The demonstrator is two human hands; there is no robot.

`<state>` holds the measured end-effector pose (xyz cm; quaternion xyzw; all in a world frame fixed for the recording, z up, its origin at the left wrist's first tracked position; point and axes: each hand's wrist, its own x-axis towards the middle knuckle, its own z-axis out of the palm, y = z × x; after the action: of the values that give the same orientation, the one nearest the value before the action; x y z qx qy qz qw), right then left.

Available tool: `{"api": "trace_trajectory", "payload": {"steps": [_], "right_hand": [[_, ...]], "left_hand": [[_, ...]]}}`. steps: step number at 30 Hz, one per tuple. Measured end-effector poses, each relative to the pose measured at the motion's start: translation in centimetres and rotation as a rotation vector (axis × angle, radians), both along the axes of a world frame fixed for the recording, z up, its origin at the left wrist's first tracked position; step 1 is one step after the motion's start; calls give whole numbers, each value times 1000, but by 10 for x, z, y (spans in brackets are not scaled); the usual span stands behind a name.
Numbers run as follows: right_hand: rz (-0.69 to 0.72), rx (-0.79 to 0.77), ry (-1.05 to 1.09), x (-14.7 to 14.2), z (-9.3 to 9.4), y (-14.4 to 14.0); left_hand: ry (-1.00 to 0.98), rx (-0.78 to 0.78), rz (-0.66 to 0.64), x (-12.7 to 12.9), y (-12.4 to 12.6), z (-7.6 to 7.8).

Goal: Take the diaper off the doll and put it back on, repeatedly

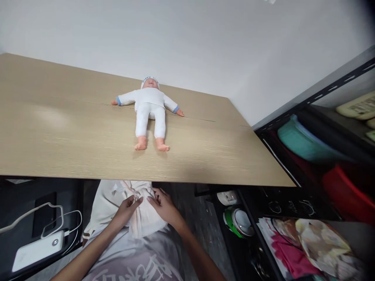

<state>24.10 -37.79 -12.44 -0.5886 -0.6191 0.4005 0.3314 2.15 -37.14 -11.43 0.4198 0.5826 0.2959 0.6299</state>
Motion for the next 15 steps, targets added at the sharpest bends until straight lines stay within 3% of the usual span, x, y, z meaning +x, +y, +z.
{"api": "trace_trajectory", "payload": {"steps": [3, 7, 10, 12, 15], "right_hand": [[53, -85, 90, -6, 35, -15], [88, -144, 216, 2, 113, -73], [62, -58, 262, 7, 157, -110], [20, 38, 254, 6, 172, -115], [-29, 106, 227, 0, 175, -98]], "left_hand": [[-74, 14, 50, 2, -23, 27], [-12, 115, 74, -14, -91, 76], [10, 181, 39, -23, -127, 105], [37, 241, 25, -22, -128, 118], [61, 288, 51, -13, -101, 129]]}}
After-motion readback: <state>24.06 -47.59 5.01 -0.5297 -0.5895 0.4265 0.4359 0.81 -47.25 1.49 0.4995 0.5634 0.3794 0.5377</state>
